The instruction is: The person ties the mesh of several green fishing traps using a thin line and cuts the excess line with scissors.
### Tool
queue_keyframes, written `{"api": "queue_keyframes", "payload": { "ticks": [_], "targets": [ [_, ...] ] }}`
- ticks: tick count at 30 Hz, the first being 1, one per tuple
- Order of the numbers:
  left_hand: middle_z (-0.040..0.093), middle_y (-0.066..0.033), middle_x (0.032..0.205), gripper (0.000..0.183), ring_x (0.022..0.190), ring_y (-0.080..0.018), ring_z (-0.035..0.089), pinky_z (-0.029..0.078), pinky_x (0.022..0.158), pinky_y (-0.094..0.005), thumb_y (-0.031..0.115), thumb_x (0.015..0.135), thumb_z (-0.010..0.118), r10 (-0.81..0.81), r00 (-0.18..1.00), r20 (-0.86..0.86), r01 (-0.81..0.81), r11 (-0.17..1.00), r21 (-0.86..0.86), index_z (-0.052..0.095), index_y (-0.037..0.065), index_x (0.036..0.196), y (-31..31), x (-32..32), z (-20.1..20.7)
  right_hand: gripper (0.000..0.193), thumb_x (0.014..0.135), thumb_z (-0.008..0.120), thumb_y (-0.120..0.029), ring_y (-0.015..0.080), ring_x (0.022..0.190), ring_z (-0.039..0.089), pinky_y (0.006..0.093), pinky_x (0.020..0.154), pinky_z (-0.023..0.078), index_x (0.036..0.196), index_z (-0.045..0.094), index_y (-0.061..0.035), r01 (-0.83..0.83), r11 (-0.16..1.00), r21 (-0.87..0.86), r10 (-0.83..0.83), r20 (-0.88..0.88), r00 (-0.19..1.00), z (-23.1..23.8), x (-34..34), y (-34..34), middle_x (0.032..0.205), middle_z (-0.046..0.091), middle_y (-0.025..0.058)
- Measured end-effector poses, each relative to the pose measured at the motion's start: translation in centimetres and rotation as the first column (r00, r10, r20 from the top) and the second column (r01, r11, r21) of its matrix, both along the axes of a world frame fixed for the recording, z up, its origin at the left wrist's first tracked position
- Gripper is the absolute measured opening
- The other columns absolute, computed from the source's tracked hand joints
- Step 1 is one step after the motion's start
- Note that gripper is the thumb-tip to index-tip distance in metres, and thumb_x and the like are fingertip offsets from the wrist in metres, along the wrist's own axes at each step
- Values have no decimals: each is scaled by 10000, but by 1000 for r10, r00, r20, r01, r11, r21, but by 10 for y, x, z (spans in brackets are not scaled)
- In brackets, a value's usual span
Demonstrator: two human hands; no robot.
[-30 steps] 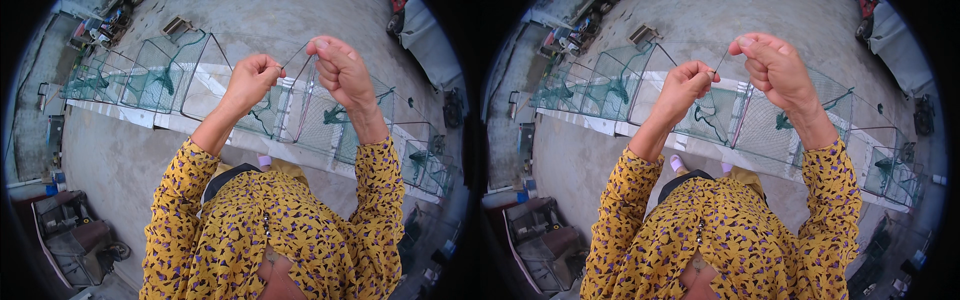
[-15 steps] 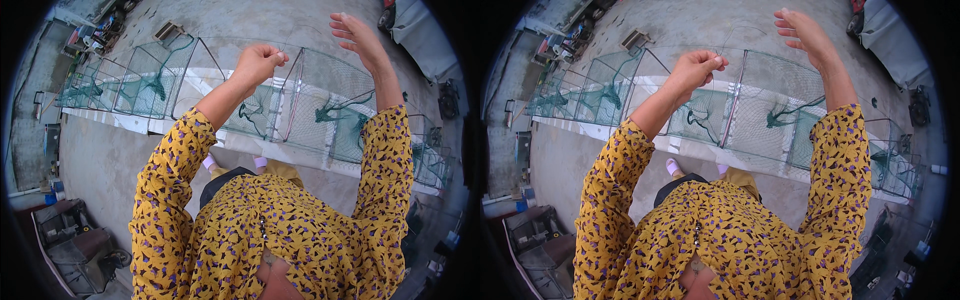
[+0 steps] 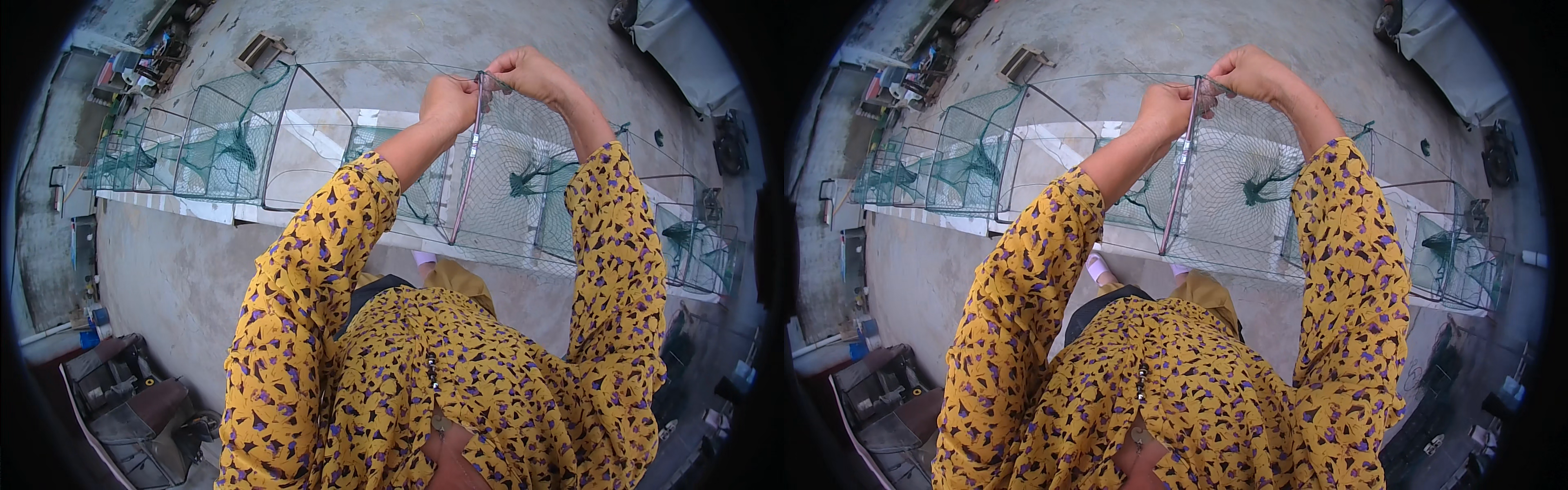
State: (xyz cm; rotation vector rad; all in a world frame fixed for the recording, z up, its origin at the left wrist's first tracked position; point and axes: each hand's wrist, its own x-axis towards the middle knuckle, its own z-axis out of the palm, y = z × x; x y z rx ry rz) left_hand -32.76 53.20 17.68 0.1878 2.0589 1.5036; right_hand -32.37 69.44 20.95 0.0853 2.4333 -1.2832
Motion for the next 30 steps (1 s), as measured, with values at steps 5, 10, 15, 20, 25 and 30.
{"api": "queue_keyframes", "payload": {
  "ticks": [5,10,15,20,25,30],
  "targets": [
    [640,-50,798,190,681,-107,576,448,617,-227,118,802,603,8,988,-153,9,994,112,622,-7,945,-13,-3,-5,159,780,626,-169,74,617,534,234,522,403,846,632,-24,296,952,-73,-297,-1,955,4,6,-6,714,620,13],
    [632,-83,875,203,709,-143,592,464,648,-253,96,803,583,-143,921,-363,117,989,-93,581,-18,970,-29,1,26,202,865,544,-252,68,709,578,181,556,415,889,576,-54,280,904,-323,-362,-230,903,35,0,-5,880,631,37],
    [628,-104,908,237,729,-163,602,473,671,-273,113,804,580,30,751,-660,-63,998,-27,541,-18,997,-18,-16,26,139,876,488,-124,127,579,570,233,518,485,863,528,8,309,865,-394,-383,-123,916,46,-18,-20,751,607,96],
    [639,-98,876,307,736,-156,601,481,689,-293,124,787,615,-139,707,-694,157,987,-38,537,-11,1051,19,-36,15,135,887,454,-124,144,596,588,246,504,493,871,496,4,399,873,-281,-454,-171,874,27,-30,6,727,590,92],
    [652,-52,797,175,759,-129,601,468,701,-289,91,732,654,-168,927,-336,272,916,294,638,45,901,34,-41,-5,92,874,458,-92,134,588,581,244,514,487,863,492,-7,326,834,-445,-433,-161,887,33,-8,-3,735,592,91],
    [642,-44,889,198,830,-94,591,473,759,-226,10,800,576,-232,867,-440,363,900,240,595,9,997,49,-38,-8,142,869,500,-176,96,670,585,210,541,453,886,537,-40,359,861,-359,-472,-303,828,47,31,-6,807,609,61]
  ]
}}
